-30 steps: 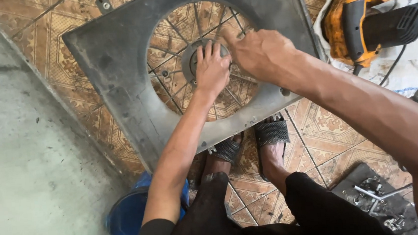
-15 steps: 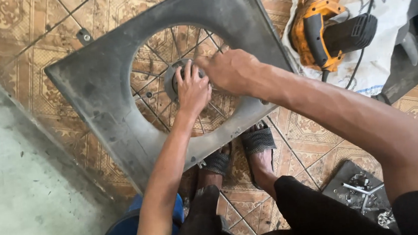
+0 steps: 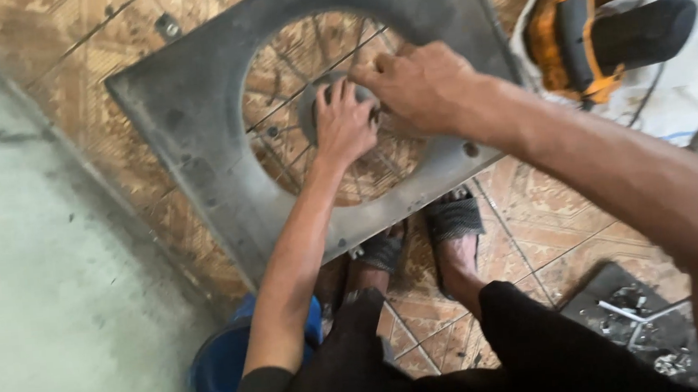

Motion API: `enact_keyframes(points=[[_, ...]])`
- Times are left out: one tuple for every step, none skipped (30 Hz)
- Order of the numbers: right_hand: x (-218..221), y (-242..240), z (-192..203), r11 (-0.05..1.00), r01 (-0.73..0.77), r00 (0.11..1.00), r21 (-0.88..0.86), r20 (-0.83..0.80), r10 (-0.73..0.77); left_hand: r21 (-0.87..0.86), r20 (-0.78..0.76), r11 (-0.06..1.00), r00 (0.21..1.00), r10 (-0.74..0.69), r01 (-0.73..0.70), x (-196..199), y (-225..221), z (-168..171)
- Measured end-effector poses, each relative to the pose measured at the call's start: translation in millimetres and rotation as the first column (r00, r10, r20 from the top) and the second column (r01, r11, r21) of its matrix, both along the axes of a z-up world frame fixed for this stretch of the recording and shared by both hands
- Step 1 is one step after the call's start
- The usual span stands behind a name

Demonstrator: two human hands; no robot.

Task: Removing a motor and fan assembly from a plastic shroud using a screwdriver.

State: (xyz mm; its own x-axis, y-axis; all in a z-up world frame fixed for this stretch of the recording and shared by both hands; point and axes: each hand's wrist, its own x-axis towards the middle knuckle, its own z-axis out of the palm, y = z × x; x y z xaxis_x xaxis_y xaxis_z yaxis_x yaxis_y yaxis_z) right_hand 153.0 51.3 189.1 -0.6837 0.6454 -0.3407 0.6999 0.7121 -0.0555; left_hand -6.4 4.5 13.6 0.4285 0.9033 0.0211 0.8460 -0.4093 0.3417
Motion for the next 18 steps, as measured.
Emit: enact_keyframes(points=[[-1, 2, 7, 0.999, -0.026, 0.999, -0.034, -0.028, 0.025, 0.021, 0.030, 1.000, 0.999, -0.011, 0.010, 0, 0, 5], [-6, 2, 13, 0.999, -0.025, 0.999, -0.035, -0.034, 0.024, 0.019, 0.025, 1.000, 1.000, -0.012, 0.011, -1, 2, 4], [-11, 2, 18, 0.995, 0.056, 0.996, -0.085, 0.070, -0.051, -0.040, 0.010, 0.999, 1.000, -0.026, 0.027, -2, 4, 4], [-14, 1, 24, 0.981, 0.143, 0.977, -0.129, 0.179, -0.119, -0.103, -0.002, 0.994, 0.999, -0.042, 0.041, -2, 4, 3], [-11, 0, 20, 0.980, 0.144, 0.977, -0.134, 0.176, -0.120, -0.108, -0.005, 0.993, 0.999, -0.043, 0.042, -3, 3, 3], [-6, 1, 17, 0.977, 0.159, 0.985, -0.143, 0.094, -0.146, -0.115, 0.011, 0.993, 0.999, -0.035, 0.036, -2, 4, 2], [-2, 2, 14, 0.973, 0.172, 0.985, -0.154, 0.011, -0.173, -0.123, 0.027, 0.992, 0.999, -0.026, 0.029, -1, 5, 2], [-3, 4, 16, 0.973, 0.173, 0.985, -0.155, 0.009, -0.174, -0.124, 0.025, 0.992, 0.999, -0.027, 0.030, -1, 5, 5], [-3, 5, 17, 0.967, 0.146, 0.987, -0.207, -0.032, -0.156, -0.094, 0.037, 0.995, 0.999, -0.031, 0.034, -1, 6, 7], [-4, 6, 19, 0.959, 0.115, 0.988, -0.259, -0.074, -0.138, -0.065, 0.048, 0.997, 0.998, -0.034, 0.037, -1, 5, 9], [-2, 4, 17, 0.958, 0.114, 0.987, -0.262, -0.077, -0.138, -0.067, 0.045, 0.997, 0.998, -0.033, 0.036, 0, 5, 8], [-1, 4, 15, 0.958, 0.113, 0.989, -0.265, -0.065, -0.134, -0.116, 0.011, 0.993, 0.999, -0.032, 0.033, 0, 6, 7], [0, 4, 14, 0.957, 0.111, 0.990, -0.268, -0.054, -0.130, -0.164, -0.022, 0.986, 0.999, -0.033, 0.029, 1, 7, 6], [-2, 5, 21, 0.957, 0.110, 0.990, -0.270, -0.055, -0.129, -0.166, -0.024, 0.986, 0.999, -0.032, 0.027, 1, 6, 2], [-3, 5, 28, 0.915, 0.230, 0.973, -0.331, 0.079, -0.216, -0.108, -0.026, 0.993, 0.999, -0.040, 0.037, 0, 5, -1], [-5, 6, 35, 0.859, 0.355, 0.931, -0.369, 0.217, -0.292, -0.048, -0.029, 0.998, 0.998, -0.050, 0.049, 0, 5, -5], [-3, 5, 31, 0.859, 0.354, 0.932, -0.369, 0.215, -0.292, -0.048, -0.030, 0.998, 0.998, -0.049, 0.048, -1, 5, -4], [-1, 4, 27, 0.876, 0.317, 0.948, -0.363, 0.114, -0.296, -0.066, -0.017, 0.997, 0.999, -0.048, 0.047, 0, 6, -4]])
